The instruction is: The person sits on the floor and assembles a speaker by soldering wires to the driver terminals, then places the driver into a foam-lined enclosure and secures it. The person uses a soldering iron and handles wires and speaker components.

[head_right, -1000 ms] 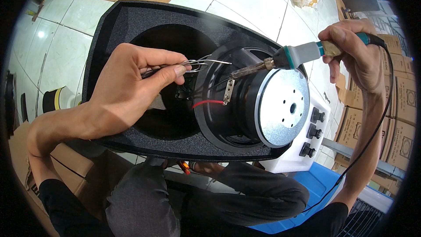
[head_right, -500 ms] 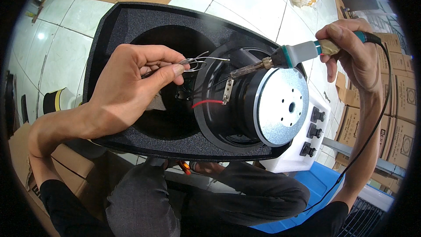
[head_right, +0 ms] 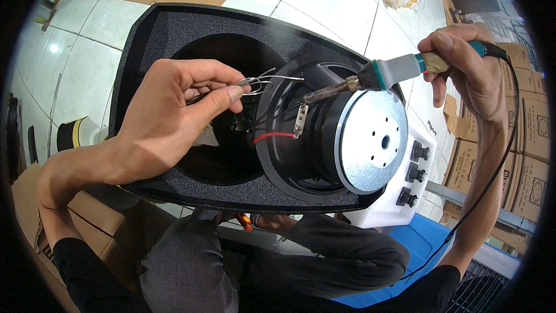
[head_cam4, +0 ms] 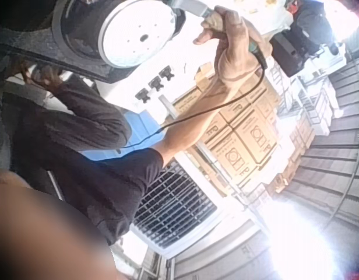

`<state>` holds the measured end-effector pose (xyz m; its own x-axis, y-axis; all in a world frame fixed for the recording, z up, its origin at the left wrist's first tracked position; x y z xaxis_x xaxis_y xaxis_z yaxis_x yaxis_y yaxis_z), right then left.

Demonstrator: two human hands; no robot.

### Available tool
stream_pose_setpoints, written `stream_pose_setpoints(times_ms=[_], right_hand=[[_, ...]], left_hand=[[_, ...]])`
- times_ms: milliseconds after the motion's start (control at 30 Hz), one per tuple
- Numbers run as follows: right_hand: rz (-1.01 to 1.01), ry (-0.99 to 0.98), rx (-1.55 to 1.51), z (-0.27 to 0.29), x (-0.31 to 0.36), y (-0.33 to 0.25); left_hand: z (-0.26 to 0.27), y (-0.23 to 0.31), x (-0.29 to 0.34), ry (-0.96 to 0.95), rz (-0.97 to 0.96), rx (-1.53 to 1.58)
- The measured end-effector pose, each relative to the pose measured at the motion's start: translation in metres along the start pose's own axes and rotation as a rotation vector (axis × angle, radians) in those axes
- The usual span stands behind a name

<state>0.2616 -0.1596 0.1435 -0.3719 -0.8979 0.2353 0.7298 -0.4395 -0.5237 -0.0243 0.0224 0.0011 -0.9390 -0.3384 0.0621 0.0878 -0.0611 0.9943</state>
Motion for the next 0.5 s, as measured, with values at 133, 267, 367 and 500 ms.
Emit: stream_pose_setpoints(times_ms=[133, 267, 367, 500], right_hand=[[0.025, -0.029, -0.005, 0.002, -0.002, 0.001], [0.018, -0.043, -0.048, 0.002, -0.002, 0.001], [0.024, -0.045, -0.074, 0.000, -0.002, 0.001], [0.049, -0.034, -0.079, -0.002, -0.002, 0.002]], left_hand=[[-0.002, 0.002, -0.003, 0.036, 0.059, 0.045], [-0.005, 0.010, -0.005, -0.022, 0.218, 0.157], [-0.009, 0.012, -0.009, -0.107, 0.385, 0.246], [-0.021, 0.011, -0.011, -0.129, 0.422, 0.212]])
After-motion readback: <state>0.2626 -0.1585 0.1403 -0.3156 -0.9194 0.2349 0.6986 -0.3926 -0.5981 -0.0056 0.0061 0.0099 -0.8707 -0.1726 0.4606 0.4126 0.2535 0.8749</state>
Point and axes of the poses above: each hand's wrist, its own x-axis away from the middle knuckle, its own z-axis out of the back of the hand, y = z × x, the point moved 2 cm from there along -x, towards the middle knuckle, and after that the axes turned 12 degrees about x, right-handed, at the moved point
